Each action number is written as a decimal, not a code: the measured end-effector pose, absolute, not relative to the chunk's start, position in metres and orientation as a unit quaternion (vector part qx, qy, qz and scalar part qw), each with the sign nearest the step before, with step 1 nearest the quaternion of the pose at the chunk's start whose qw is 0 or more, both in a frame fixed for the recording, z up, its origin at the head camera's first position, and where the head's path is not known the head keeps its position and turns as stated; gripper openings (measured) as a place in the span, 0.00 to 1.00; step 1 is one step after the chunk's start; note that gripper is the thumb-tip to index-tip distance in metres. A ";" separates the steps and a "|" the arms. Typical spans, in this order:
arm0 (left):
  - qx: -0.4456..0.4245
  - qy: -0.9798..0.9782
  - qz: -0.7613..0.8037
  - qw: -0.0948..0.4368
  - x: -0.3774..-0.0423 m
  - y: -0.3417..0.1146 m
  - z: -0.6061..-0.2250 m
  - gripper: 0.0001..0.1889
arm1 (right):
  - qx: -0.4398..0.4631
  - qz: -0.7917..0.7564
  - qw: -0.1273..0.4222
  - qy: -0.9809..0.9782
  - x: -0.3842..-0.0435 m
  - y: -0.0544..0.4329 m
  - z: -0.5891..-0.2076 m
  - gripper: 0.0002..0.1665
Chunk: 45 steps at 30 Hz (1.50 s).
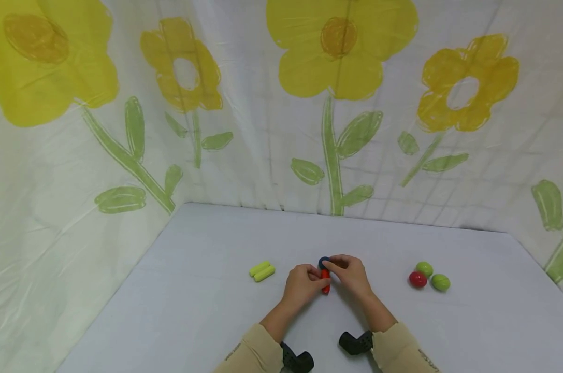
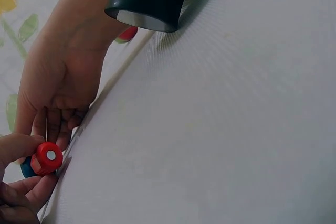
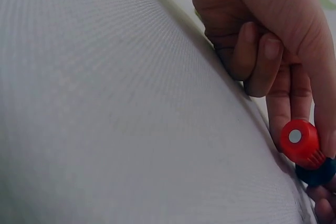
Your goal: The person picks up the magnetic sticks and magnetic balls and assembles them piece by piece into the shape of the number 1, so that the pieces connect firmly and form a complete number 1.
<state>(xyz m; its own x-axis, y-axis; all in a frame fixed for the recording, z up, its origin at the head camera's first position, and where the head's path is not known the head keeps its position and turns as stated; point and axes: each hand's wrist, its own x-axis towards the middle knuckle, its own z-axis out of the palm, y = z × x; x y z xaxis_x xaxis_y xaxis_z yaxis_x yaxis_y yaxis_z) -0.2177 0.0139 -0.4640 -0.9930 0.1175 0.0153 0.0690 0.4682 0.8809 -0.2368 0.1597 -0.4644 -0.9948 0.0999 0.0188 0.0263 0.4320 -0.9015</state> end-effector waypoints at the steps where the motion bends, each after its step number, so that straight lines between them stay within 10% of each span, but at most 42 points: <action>1: 0.055 0.857 0.512 0.024 -0.218 0.014 -0.464 0.13 | -0.036 0.531 0.035 -0.846 -0.237 0.160 -0.465 0.18; 23: 0.039 0.859 0.510 0.020 -0.219 0.015 -0.467 0.12 | -0.022 0.499 -0.005 -0.866 -0.221 0.207 -0.444 0.28; 45: 0.038 0.860 0.508 0.014 -0.219 0.017 -0.468 0.11 | -0.095 0.481 0.088 -0.867 -0.187 0.285 -0.425 0.32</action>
<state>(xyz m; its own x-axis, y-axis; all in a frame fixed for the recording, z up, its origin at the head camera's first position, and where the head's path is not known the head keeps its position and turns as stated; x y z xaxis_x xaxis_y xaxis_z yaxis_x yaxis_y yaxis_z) -0.2190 0.0168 -0.4682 -0.9967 0.0804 0.0147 0.0517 0.4801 0.8757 -0.1865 0.2855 -0.4252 -0.9663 0.2503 0.0607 0.0808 0.5184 -0.8513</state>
